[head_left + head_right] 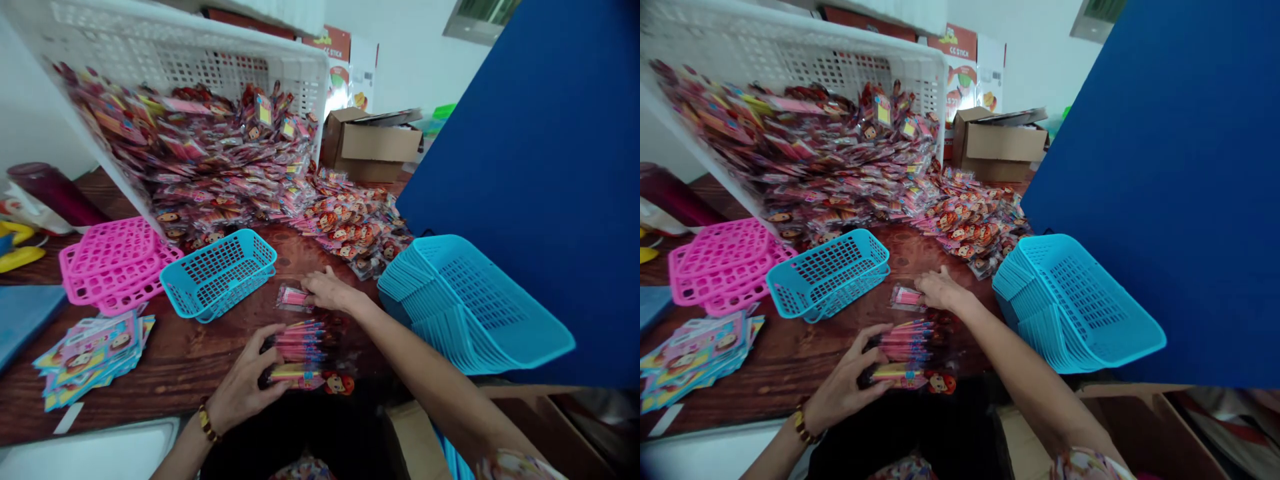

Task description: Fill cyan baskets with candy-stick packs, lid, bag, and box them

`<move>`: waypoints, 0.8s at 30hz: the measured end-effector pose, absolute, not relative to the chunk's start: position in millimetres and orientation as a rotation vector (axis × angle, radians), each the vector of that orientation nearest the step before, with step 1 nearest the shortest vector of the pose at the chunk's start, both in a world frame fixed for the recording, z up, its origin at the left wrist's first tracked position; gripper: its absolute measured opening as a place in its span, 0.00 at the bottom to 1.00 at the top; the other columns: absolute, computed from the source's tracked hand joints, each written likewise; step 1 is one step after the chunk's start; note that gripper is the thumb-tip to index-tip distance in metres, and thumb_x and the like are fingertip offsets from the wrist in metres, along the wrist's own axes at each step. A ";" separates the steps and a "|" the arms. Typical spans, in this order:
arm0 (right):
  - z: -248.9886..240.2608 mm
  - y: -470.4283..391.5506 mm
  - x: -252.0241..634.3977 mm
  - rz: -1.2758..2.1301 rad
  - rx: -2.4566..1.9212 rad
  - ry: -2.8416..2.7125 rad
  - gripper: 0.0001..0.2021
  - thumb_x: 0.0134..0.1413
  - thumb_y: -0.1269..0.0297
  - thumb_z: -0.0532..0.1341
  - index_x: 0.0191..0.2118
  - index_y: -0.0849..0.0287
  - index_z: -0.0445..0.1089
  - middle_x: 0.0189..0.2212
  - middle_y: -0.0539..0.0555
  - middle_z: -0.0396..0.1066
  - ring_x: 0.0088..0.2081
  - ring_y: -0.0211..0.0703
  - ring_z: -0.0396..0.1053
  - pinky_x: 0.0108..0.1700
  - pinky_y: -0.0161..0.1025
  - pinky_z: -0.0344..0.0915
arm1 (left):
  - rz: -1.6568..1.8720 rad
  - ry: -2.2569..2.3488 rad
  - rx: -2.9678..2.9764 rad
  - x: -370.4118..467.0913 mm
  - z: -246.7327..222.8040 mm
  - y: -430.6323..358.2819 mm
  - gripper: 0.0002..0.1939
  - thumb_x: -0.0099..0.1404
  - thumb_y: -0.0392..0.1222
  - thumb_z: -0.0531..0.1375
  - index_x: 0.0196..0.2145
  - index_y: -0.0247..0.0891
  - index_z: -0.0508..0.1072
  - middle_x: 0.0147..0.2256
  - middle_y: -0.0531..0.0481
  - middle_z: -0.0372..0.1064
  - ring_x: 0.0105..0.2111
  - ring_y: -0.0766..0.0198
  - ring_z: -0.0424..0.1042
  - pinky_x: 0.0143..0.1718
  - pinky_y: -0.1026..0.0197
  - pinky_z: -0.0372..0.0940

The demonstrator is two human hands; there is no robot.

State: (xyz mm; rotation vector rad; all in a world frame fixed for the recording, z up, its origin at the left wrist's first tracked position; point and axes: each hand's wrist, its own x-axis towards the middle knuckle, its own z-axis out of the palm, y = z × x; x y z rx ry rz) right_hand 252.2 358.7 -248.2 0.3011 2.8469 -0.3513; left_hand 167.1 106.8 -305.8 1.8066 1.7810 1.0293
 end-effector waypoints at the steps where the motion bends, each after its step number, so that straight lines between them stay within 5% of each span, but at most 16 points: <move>1: -246.6 355.3 257.0 -0.410 0.311 2.878 0.06 0.60 0.65 0.61 0.42 0.59 0.69 0.45 0.57 0.72 0.47 0.49 0.68 0.52 0.48 0.55 | 1.032 1.774 1.809 167.0 -306.0 106.7 0.07 0.66 0.38 0.60 0.43 0.42 0.70 0.64 0.44 0.47 0.62 0.54 0.56 0.62 0.52 0.58; 5: -240.1 341.9 277.3 -0.729 0.305 2.854 0.12 0.59 0.66 0.61 0.48 0.54 0.67 0.42 0.52 0.74 0.43 0.45 0.71 0.44 0.39 0.59 | 1.055 1.782 1.852 167.1 -305.0 107.1 0.03 0.65 0.39 0.60 0.37 0.39 0.70 0.63 0.43 0.50 0.62 0.51 0.54 0.63 0.48 0.56; 9: -229.7 328.7 298.0 -1.055 0.180 2.701 0.15 0.66 0.53 0.54 0.48 0.55 0.70 0.45 0.54 0.74 0.47 0.46 0.71 0.48 0.39 0.62 | 1.046 1.855 1.910 166.9 -305.7 107.6 0.06 0.65 0.42 0.62 0.37 0.39 0.70 0.63 0.43 0.51 0.66 0.45 0.46 0.65 0.40 0.50; 12: -225.6 309.5 309.4 -0.965 0.233 2.644 0.33 0.49 0.38 0.64 0.54 0.58 0.66 0.51 0.60 0.70 0.51 0.55 0.68 0.52 0.48 0.63 | 1.034 1.880 1.921 166.1 -308.1 106.6 0.08 0.64 0.43 0.63 0.39 0.40 0.71 0.64 0.44 0.50 0.68 0.41 0.39 0.66 0.36 0.45; 14: -229.1 292.9 313.0 -0.809 0.284 2.650 0.51 0.32 0.40 0.73 0.61 0.61 0.59 0.57 0.66 0.63 0.57 0.64 0.62 0.56 0.58 0.60 | 1.039 1.862 1.907 165.0 -309.1 106.4 0.07 0.63 0.42 0.64 0.39 0.40 0.72 0.65 0.44 0.49 0.68 0.40 0.36 0.67 0.35 0.44; 16: -236.2 277.9 313.7 -0.653 0.347 2.680 0.60 0.26 0.47 0.76 0.66 0.63 0.51 0.63 0.71 0.55 0.62 0.70 0.56 0.59 0.66 0.54 | 1.042 1.838 1.873 163.8 -308.8 107.6 0.07 0.64 0.41 0.63 0.39 0.40 0.72 0.65 0.44 0.48 0.69 0.41 0.36 0.67 0.36 0.45; 20: -248.7 265.2 312.7 -0.520 0.461 2.742 0.51 0.37 0.60 0.73 0.66 0.60 0.49 0.61 0.68 0.58 0.60 0.64 0.60 0.58 0.59 0.59 | 1.035 1.793 1.798 166.2 -306.1 110.0 0.07 0.67 0.41 0.61 0.42 0.39 0.72 0.66 0.42 0.45 0.67 0.46 0.45 0.67 0.41 0.49; 24: -252.7 268.3 314.4 -0.522 0.491 2.799 0.43 0.40 0.62 0.67 0.64 0.59 0.52 0.57 0.66 0.62 0.55 0.60 0.65 0.51 0.52 0.65 | 1.041 1.943 1.855 176.6 -301.0 98.8 0.14 0.67 0.46 0.61 0.48 0.40 0.69 0.67 0.40 0.40 0.67 0.46 0.48 0.65 0.41 0.53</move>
